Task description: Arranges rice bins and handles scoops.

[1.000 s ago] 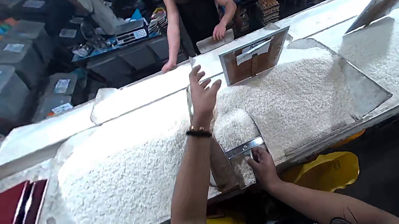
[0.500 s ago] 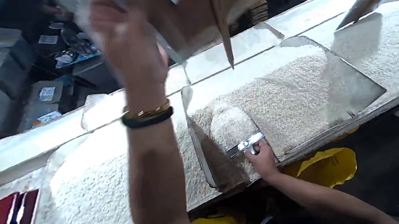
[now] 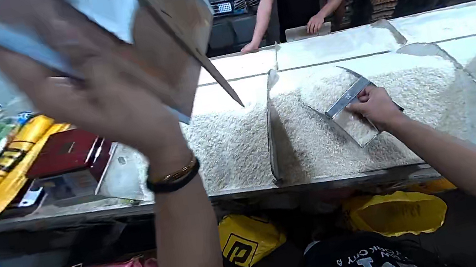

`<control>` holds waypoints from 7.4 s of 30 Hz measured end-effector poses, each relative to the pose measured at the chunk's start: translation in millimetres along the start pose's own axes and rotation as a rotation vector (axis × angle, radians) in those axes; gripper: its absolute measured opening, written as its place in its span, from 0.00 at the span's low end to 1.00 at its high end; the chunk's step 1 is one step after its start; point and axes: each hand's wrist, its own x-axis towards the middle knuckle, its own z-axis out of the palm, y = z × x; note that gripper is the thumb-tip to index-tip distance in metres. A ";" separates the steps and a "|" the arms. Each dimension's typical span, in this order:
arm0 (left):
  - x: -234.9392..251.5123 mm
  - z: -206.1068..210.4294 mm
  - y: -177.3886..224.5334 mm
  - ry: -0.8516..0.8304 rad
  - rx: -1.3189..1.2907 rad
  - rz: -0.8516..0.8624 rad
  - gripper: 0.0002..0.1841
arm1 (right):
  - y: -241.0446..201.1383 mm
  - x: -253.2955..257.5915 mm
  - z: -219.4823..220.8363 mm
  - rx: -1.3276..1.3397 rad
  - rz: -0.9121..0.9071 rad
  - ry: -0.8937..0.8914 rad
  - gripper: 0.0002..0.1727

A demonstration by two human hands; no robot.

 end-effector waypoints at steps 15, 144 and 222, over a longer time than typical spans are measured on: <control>-326.1 24.5 -40.2 -0.592 0.484 -0.139 0.41 | -13.6 40.5 36.4 -0.039 -0.044 -0.101 0.26; -454.3 70.6 -51.1 -1.019 0.683 -0.178 0.61 | -3.5 41.3 -192.2 -0.664 0.124 0.109 0.26; -452.1 101.2 -30.5 -0.779 0.740 -0.236 0.40 | 320.7 -53.8 -340.9 -0.247 0.343 0.593 0.33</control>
